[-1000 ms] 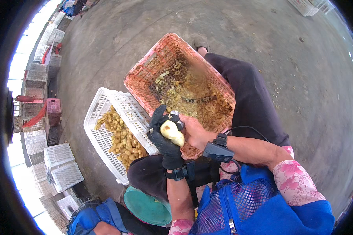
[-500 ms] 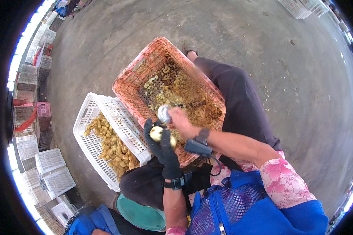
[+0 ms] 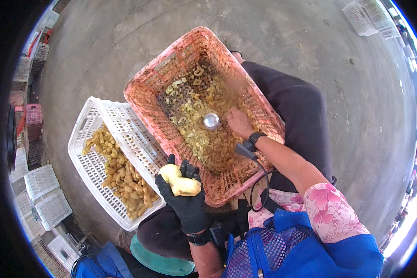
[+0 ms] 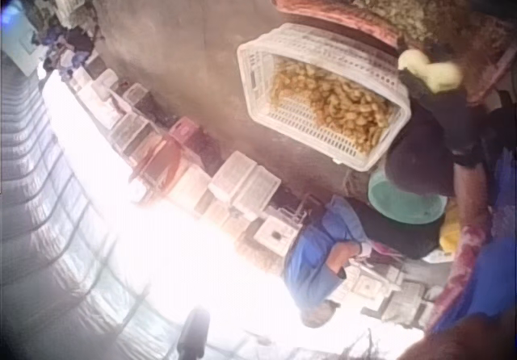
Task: The person peels small yellow produce items by hand using a small scraping tool over a red crate and then places the peeled items into a white basket.
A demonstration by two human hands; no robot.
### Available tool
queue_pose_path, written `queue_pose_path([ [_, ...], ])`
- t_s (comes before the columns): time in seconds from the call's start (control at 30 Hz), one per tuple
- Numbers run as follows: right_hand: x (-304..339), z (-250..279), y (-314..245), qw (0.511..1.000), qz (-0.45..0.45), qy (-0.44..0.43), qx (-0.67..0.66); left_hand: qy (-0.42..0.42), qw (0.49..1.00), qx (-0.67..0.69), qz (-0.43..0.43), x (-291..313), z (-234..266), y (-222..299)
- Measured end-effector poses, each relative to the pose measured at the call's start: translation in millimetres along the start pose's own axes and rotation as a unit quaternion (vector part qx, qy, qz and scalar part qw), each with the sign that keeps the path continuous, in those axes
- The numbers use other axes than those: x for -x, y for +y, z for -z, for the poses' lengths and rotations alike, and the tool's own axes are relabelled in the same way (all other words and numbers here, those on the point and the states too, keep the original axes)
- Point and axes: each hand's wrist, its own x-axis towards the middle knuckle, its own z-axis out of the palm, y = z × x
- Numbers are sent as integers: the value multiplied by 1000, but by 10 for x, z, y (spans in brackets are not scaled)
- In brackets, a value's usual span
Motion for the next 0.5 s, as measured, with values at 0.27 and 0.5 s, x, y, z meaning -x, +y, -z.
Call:
queue_pose_path([
  [0.27, -223, -416, 48, 922, -17, -160, 352, 18, 995, -86, 40, -501, 282, 13],
  [0.5, 292, 208, -380, 933, 55, -204, 291, -61, 992, -109, 28, 164, 267, -77],
])
